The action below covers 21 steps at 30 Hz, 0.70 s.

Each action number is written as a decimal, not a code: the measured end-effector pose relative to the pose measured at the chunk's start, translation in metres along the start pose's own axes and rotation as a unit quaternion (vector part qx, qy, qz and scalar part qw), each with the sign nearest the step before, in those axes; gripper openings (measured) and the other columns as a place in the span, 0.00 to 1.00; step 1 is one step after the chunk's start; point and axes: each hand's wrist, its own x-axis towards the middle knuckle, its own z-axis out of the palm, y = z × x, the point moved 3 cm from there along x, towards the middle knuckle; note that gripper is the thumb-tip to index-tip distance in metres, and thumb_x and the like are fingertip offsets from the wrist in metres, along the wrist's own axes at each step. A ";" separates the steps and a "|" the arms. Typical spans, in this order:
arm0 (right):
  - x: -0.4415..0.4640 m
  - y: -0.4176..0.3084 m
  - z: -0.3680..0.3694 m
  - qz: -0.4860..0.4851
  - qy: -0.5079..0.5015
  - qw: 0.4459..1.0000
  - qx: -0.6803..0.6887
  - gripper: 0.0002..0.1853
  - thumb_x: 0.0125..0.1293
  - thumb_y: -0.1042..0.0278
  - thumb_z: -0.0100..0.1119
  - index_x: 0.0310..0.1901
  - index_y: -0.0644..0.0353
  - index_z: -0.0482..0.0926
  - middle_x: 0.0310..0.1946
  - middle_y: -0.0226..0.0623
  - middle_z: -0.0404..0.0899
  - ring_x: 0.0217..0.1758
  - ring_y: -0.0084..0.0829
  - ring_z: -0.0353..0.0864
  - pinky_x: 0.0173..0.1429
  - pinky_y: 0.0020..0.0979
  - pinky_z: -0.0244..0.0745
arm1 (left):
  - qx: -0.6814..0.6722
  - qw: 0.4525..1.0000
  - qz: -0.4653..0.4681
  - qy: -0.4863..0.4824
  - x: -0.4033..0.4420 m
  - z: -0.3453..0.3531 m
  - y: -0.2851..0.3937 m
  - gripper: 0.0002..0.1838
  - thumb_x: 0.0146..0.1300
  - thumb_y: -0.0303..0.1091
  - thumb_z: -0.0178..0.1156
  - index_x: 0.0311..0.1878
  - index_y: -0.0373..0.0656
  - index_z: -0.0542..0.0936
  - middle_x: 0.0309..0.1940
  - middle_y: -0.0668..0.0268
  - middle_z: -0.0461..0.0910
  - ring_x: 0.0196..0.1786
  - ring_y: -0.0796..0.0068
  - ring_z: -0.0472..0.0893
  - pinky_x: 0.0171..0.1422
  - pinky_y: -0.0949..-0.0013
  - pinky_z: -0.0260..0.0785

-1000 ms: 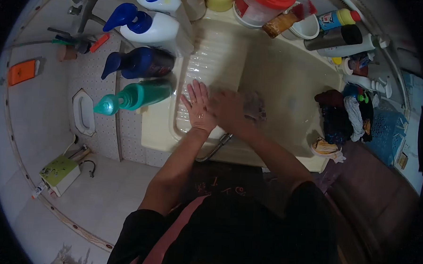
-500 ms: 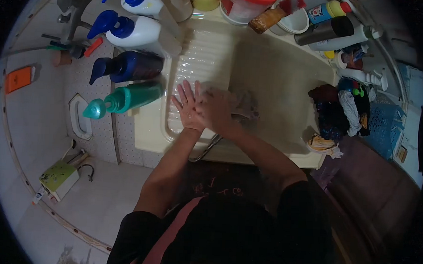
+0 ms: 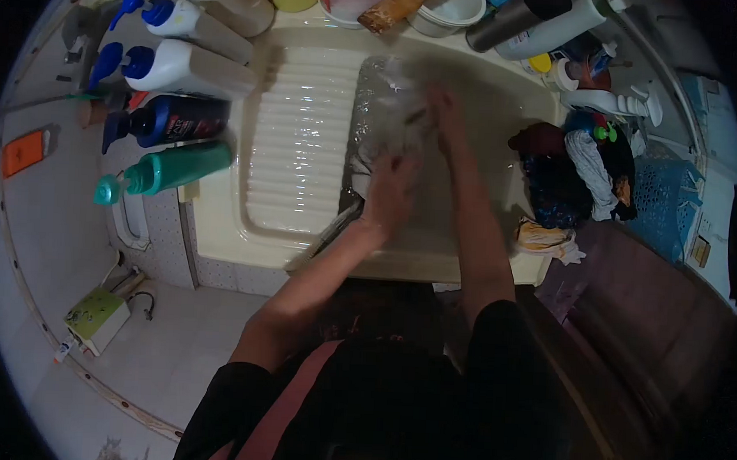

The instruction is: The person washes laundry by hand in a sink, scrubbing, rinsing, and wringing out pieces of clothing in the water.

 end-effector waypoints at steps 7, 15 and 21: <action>0.020 0.062 -0.102 -0.074 0.046 0.977 -0.194 0.16 0.59 0.58 0.62 0.39 0.64 0.78 0.36 0.33 0.79 0.38 0.28 0.75 0.44 0.32 0.71 | -0.070 0.983 -0.113 -0.129 0.045 0.110 -0.030 0.22 0.48 0.34 0.66 0.48 0.41 0.77 0.38 0.56 0.78 0.40 0.55 0.77 0.46 0.57 0.72; 0.022 0.118 -0.116 -0.016 0.041 0.999 0.002 0.11 0.57 0.66 0.61 0.39 0.64 0.82 0.32 0.44 0.82 0.37 0.35 0.82 0.41 0.32 0.73 | -0.391 0.789 -0.455 -0.129 0.086 0.132 -0.097 0.16 0.58 0.32 0.61 0.49 0.38 0.77 0.40 0.62 0.80 0.45 0.65 0.78 0.45 0.61 0.72; 0.016 0.089 -0.056 -0.066 -0.019 0.997 -0.036 0.18 0.62 0.61 0.55 0.49 0.64 0.75 0.36 0.46 0.81 0.40 0.39 0.81 0.45 0.38 0.74 | -0.636 0.615 -0.462 -0.049 0.105 0.108 -0.087 0.22 0.64 0.49 0.53 0.52 0.42 0.75 0.49 0.58 0.78 0.51 0.60 0.77 0.60 0.55 0.66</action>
